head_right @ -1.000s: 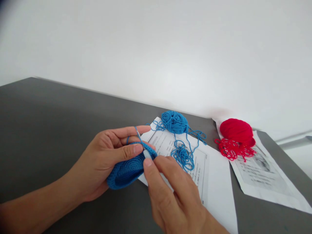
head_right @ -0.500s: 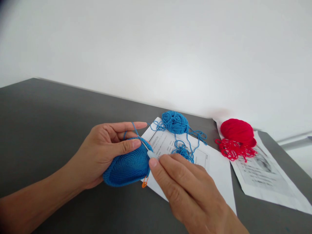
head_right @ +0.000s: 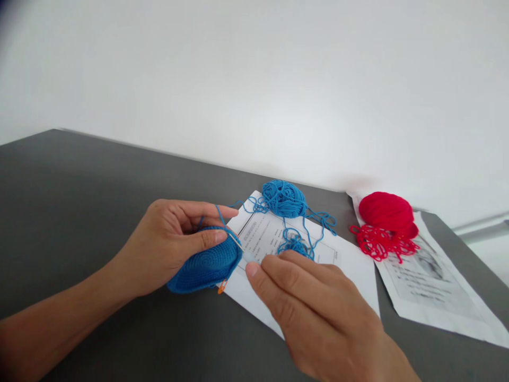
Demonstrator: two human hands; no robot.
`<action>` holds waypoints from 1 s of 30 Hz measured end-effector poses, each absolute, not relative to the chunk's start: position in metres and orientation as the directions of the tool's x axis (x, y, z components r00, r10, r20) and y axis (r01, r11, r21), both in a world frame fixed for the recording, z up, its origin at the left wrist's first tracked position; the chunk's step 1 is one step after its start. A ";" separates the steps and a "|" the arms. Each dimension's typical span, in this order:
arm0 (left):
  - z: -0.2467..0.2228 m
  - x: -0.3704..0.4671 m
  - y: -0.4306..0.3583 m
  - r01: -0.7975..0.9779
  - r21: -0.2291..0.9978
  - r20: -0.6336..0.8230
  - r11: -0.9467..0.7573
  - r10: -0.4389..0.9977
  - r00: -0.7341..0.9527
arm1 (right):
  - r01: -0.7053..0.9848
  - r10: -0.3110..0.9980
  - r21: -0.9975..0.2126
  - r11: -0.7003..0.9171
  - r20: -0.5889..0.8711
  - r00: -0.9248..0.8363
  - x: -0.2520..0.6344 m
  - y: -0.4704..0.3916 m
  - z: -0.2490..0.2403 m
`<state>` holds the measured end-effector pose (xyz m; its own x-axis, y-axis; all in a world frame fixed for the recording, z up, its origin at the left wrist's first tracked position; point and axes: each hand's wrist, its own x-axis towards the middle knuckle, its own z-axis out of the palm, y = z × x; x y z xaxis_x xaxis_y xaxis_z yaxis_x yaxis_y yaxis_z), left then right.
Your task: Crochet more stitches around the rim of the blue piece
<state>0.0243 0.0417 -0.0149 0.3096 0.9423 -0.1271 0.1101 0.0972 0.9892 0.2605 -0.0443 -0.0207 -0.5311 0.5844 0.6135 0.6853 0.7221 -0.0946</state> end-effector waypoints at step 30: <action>-0.025 0.042 0.019 -0.384 0.908 -0.110 0.168 0.979 0.169 | 0.484 0.659 -0.575 0.660 0.752 -0.006 0.195 -0.035 -0.054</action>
